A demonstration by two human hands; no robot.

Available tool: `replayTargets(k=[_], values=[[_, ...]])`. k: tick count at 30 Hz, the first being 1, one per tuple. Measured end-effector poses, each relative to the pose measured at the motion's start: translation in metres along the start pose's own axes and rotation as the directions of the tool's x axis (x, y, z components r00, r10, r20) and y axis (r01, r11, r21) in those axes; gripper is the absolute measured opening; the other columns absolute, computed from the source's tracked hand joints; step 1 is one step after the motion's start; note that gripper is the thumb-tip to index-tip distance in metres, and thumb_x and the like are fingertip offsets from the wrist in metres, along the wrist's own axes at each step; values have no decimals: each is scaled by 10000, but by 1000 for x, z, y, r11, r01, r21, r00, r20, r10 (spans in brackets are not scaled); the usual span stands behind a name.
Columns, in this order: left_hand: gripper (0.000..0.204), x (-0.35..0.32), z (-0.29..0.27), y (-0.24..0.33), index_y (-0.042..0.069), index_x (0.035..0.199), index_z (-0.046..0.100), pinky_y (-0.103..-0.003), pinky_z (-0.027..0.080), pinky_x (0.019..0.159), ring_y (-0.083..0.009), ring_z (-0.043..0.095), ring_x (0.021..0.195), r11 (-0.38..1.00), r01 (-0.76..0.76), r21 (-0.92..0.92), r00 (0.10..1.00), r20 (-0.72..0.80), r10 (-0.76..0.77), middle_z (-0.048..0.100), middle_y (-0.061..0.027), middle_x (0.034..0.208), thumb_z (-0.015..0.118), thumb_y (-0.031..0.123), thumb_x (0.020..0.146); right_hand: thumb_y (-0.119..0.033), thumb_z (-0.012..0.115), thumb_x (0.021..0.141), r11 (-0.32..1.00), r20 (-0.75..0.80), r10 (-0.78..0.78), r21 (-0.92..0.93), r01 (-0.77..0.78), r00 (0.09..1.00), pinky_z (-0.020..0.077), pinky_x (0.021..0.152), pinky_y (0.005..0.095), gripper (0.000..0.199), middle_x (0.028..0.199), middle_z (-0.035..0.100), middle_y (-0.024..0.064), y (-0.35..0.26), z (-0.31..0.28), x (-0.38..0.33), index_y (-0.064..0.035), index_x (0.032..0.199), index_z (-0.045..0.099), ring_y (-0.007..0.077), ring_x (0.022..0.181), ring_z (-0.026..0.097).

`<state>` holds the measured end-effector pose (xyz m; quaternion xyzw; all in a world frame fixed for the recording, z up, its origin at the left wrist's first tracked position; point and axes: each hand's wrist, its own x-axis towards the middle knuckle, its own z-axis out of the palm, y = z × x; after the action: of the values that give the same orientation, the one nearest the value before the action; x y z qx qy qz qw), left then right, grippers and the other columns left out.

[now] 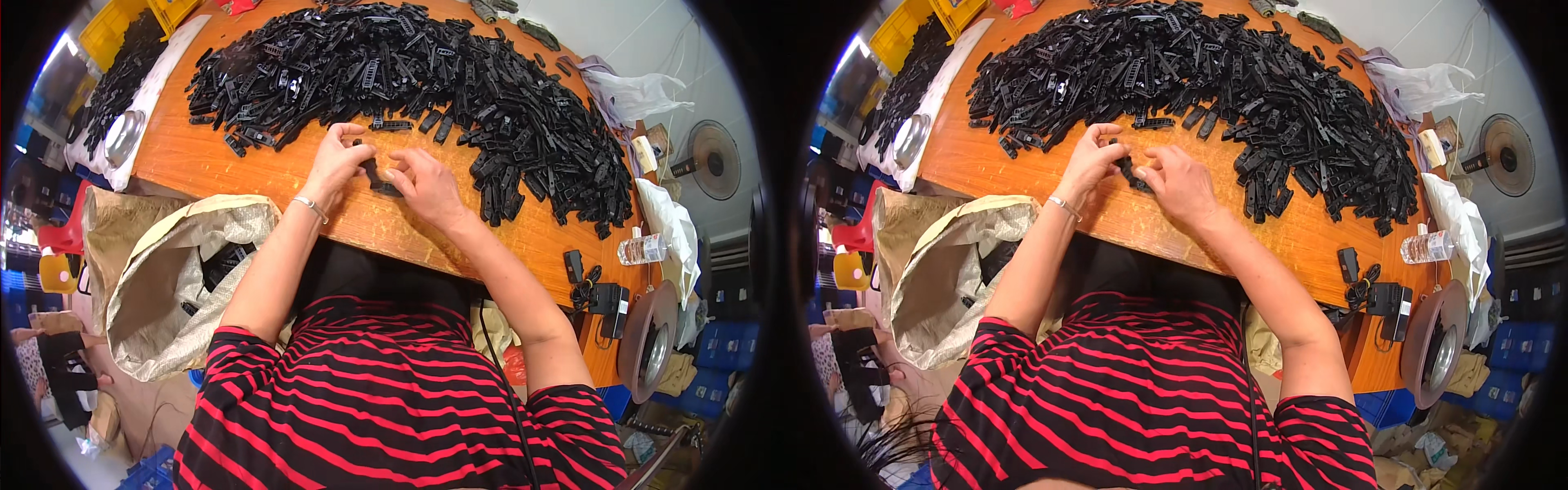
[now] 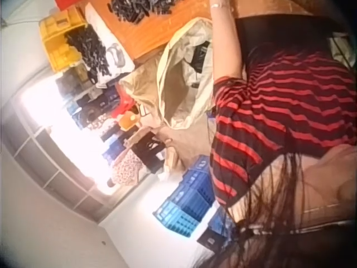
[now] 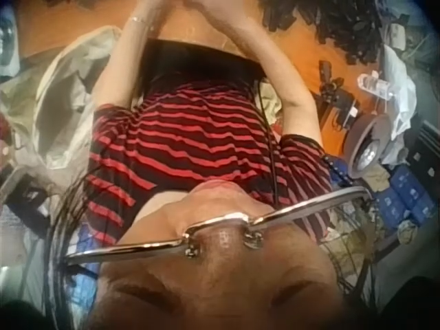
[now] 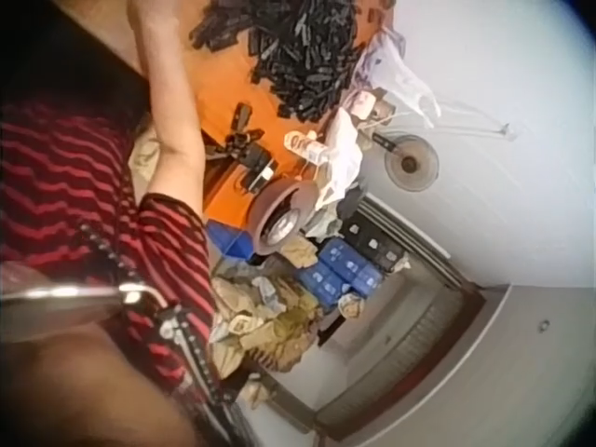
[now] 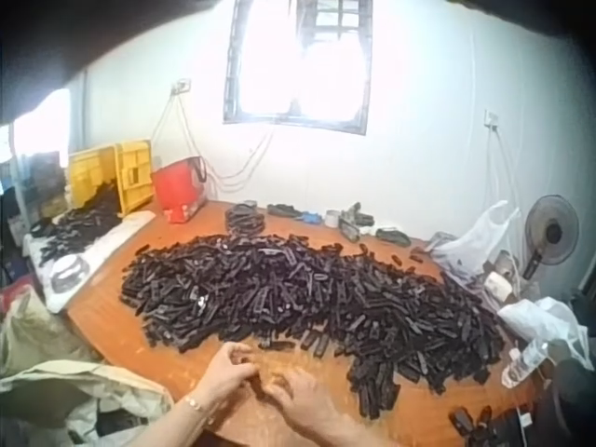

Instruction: Assembling small black plastic components at a workbench.

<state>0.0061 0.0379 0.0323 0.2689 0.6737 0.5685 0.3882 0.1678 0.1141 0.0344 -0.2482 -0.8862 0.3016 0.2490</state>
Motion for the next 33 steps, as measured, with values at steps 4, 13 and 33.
replayTargets(k=[4,13,33], values=[[184,-13,12,6,62,1007,574,-172,463,543,-66,579,677,922,64,-382,997,-17,-76,593,11,854,666,81,849,-179,637,915,951,31,51,302,-58,998,473,515,262,248,736,630,55,-4,5,-2,3,1082,614,111,579,599],[179,-18,5,-13,38,876,591,-182,386,459,-49,499,521,987,-53,-150,993,100,69,567,17,669,710,172,875,-127,612,930,580,405,364,606,-544,839,454,455,225,162,692,618,39,4,-10,-8,19,999,613,82,517,555],[159,-5,6,-40,4,847,602,-234,425,498,-75,499,554,955,-29,295,995,104,-2,586,-7,685,713,118,859,-137,649,909,585,493,527,382,-716,693,410,372,256,185,629,586,56,21,-7,-1,9,886,538,101,431,511]])
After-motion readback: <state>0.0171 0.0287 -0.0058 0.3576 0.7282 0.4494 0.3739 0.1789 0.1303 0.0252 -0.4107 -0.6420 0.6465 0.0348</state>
